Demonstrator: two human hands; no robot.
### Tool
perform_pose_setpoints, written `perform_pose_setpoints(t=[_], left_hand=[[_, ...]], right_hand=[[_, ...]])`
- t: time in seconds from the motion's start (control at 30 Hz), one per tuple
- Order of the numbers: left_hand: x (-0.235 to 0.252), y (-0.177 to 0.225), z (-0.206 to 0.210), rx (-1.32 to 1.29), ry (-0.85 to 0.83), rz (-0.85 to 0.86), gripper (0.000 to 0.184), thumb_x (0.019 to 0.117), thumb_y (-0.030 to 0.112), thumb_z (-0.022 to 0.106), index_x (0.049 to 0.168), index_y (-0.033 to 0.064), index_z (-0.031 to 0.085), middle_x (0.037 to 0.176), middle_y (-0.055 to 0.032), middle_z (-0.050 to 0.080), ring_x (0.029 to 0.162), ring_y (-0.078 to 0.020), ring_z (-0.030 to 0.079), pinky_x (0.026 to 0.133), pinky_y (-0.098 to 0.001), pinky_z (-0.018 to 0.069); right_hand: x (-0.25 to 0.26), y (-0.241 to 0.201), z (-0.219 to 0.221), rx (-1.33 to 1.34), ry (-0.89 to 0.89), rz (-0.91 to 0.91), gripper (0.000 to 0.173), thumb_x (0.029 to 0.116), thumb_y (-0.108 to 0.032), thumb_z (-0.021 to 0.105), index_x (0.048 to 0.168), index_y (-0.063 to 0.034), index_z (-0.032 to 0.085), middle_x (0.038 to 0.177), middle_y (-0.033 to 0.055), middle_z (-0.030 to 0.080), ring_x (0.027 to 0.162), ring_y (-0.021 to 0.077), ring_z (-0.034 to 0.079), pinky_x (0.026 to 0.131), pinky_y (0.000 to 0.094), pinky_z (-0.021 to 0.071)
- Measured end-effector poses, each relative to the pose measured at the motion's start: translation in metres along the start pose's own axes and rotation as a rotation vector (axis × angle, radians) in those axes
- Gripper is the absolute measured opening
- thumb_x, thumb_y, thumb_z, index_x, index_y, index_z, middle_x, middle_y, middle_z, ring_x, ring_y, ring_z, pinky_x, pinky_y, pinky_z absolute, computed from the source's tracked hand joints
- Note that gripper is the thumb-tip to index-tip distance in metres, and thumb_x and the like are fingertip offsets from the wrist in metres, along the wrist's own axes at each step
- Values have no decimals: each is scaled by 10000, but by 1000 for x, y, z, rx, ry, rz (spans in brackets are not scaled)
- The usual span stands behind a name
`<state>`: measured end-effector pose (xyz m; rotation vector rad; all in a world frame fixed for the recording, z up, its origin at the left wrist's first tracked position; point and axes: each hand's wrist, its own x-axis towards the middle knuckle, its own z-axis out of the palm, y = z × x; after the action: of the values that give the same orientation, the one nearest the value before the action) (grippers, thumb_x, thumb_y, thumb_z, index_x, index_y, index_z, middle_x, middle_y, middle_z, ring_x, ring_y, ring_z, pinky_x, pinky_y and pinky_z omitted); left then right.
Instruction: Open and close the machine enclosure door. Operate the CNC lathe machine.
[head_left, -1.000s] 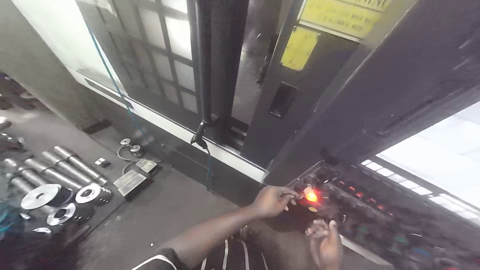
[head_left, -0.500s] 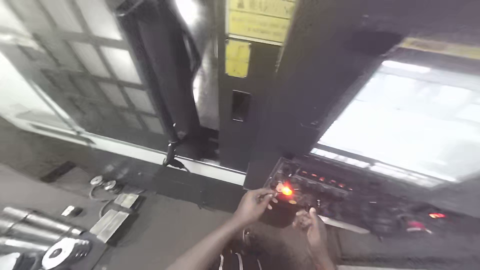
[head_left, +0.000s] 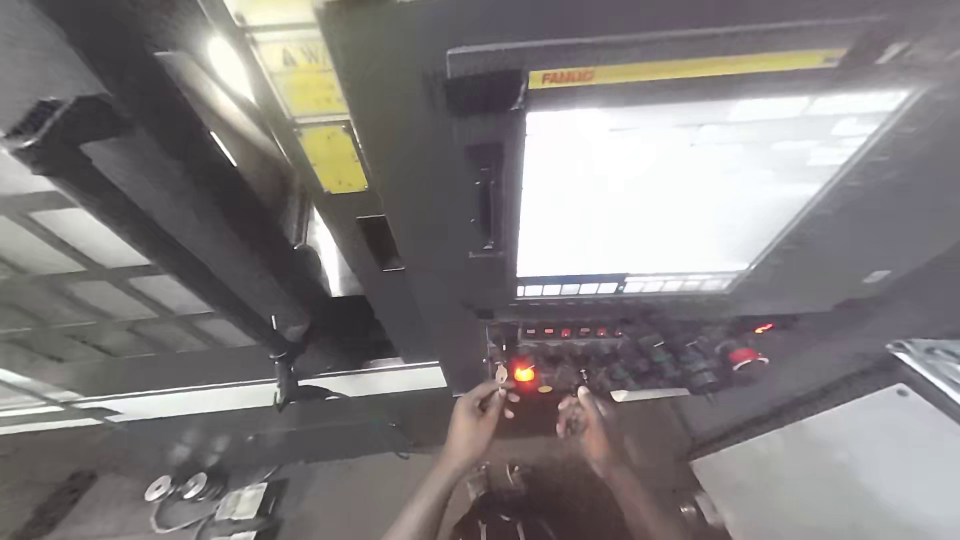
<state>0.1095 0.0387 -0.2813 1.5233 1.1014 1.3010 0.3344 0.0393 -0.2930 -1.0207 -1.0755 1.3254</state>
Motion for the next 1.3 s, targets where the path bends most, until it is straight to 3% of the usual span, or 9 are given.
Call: perform_pose_setpoints(t=[0.67,0.8,0.87,0.93,1.03,1.1,1.17,1.23,1.3], left_hand=[[0,-2,2,-53,-3,1,231,1031,37,557,1217,-15,682,1069,-75,762,841,-161,752,756,-316,653],[-6,11,-30,26,-226,-113,343,1019,162,632,1349,65,632,1027,-35,763,791,-137,741,713,-325,650],[-2,21,-61,122,-230,-34,255,1016,192,640,1222,63,718,947,-19,770,757,-95,729,696,-292,635],[1,30,-93,233,-101,94,224,1023,170,613,1157,41,736,945,-13,767,789,-70,718,736,-273,622],[8,45,-144,495,356,399,218,1008,175,618,1076,12,745,1024,-38,767,925,-84,725,847,-296,615],[25,54,-199,734,644,642,273,1024,176,599,1229,17,684,1288,-97,689,1224,-197,642,1053,-410,533],[51,69,-259,965,870,736,487,1031,249,594,1428,-20,512,1542,-182,462,1460,-296,415,1208,-463,364],[79,81,-302,1137,1094,623,775,1005,399,614,1546,-70,318,1638,-260,263,1544,-339,240,1268,-449,212],[107,73,-339,1120,1264,621,910,949,408,699,1550,-118,263,1610,-290,315,1507,-329,337,1242,-410,283]], right_hand=[[2,5,-3,-57,17,-17,522,1086,-321,265,909,-35,665,624,6,685,531,111,653,542,289,581],[0,9,-2,-64,1,-31,542,1095,-356,258,906,-58,669,628,-12,677,537,101,646,537,276,577],[1,5,0,-68,1,-40,526,1102,-326,254,902,-82,675,635,-39,679,548,81,651,552,259,583],[4,12,-4,-28,-11,-45,517,1106,-360,282,905,-112,688,659,-48,700,561,70,663,552,241,587],[5,15,-4,41,1,6,521,1114,-368,263,906,-136,680,677,-51,714,572,71,675,565,242,596],[4,15,-3,71,20,28,489,1105,-380,291,902,-134,662,693,-37,723,572,87,683,553,259,605],[7,22,-9,121,-13,-29,433,1031,-552,495,933,-190,711,769,-32,746,603,103,694,555,270,606],[9,25,-11,127,-31,-67,401,982,-594,551,932,-239,730,782,-40,761,595,95,700,545,258,602],[9,22,-10,95,-13,-77,379,1002,-554,543,913,-233,724,772,-46,761,589,93,699,542,265,604]])
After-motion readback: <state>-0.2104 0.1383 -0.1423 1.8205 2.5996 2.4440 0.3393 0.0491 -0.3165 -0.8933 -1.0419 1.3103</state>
